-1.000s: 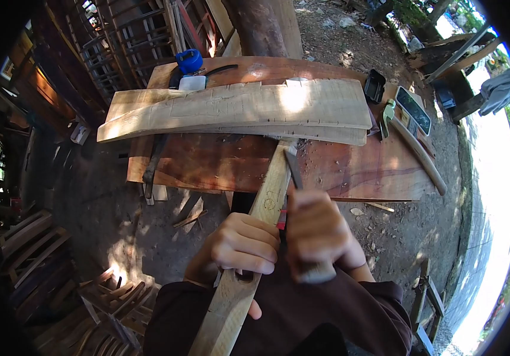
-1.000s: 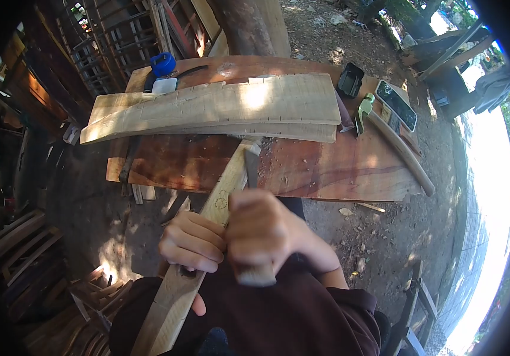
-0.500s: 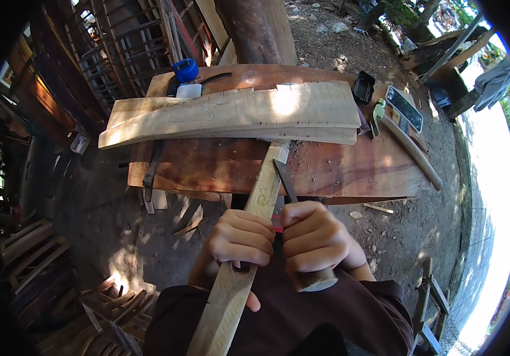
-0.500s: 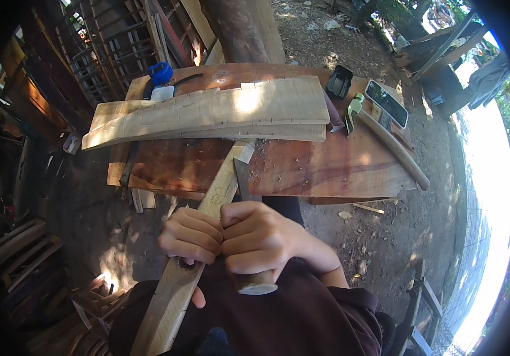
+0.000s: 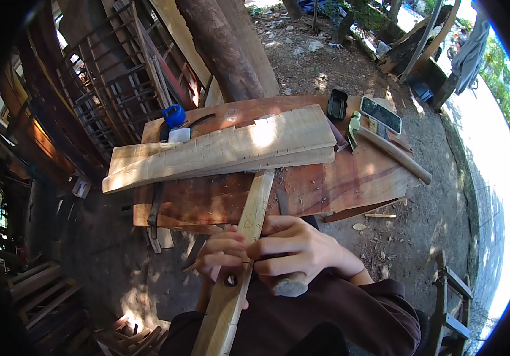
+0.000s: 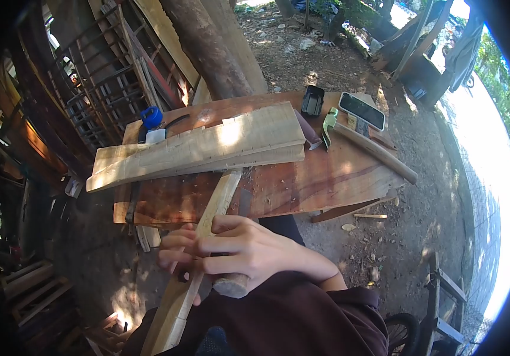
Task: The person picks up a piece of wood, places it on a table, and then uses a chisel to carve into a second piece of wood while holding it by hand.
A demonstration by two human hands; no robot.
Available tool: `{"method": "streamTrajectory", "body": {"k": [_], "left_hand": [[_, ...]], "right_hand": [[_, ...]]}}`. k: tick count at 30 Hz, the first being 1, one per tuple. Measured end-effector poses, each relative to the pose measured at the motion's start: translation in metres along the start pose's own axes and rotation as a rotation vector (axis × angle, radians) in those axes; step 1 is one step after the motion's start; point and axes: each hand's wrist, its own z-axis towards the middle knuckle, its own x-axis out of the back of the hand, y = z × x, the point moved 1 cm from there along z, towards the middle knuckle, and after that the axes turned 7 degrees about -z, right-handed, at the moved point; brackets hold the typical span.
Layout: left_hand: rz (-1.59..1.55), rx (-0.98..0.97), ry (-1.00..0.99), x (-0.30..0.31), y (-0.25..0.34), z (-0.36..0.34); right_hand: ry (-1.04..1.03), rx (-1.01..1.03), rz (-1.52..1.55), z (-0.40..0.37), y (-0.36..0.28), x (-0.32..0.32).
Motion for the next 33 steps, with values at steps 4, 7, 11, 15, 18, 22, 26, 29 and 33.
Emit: {"method": "streamTrajectory", "body": {"k": [4, 7, 11, 15, 18, 22, 26, 29, 33], "left_hand": [[0.019, 0.081, 0.27, 0.024, -0.032, -0.056], [-0.309, 0.168, -0.123, 0.094, -0.08, -0.136], [-0.268, 0.18, -0.153, 0.11, -0.077, -0.127], [-0.214, 0.218, -0.171, 0.121, -0.068, -0.126], [-0.2, 0.235, -0.187, 0.122, -0.071, -0.122], [-0.194, 0.241, -0.202, 0.115, -0.083, -0.113], [-0.171, 0.252, -0.191, 0.103, -0.092, -0.112], [-0.115, 0.276, -0.199, 0.11, -0.086, -0.107], [-0.015, 0.316, -0.246, 0.139, -0.067, -0.087]], "right_hand": [[-0.145, -0.257, -0.179, 0.009, -0.014, 0.003], [-0.358, -0.235, -0.076, -0.001, -0.008, -0.001], [-0.31, -0.231, -0.087, -0.004, -0.011, -0.003], [-0.326, -0.18, -0.14, -0.003, -0.009, -0.004], [-0.333, -0.137, -0.189, -0.002, -0.011, -0.003], [-0.355, -0.103, -0.207, -0.005, -0.009, -0.001], [-0.413, -0.081, -0.181, -0.005, -0.007, 0.005], [-0.418, -0.059, -0.185, -0.004, -0.006, 0.006], [-0.374, -0.056, -0.159, -0.005, -0.004, 0.004]]}}
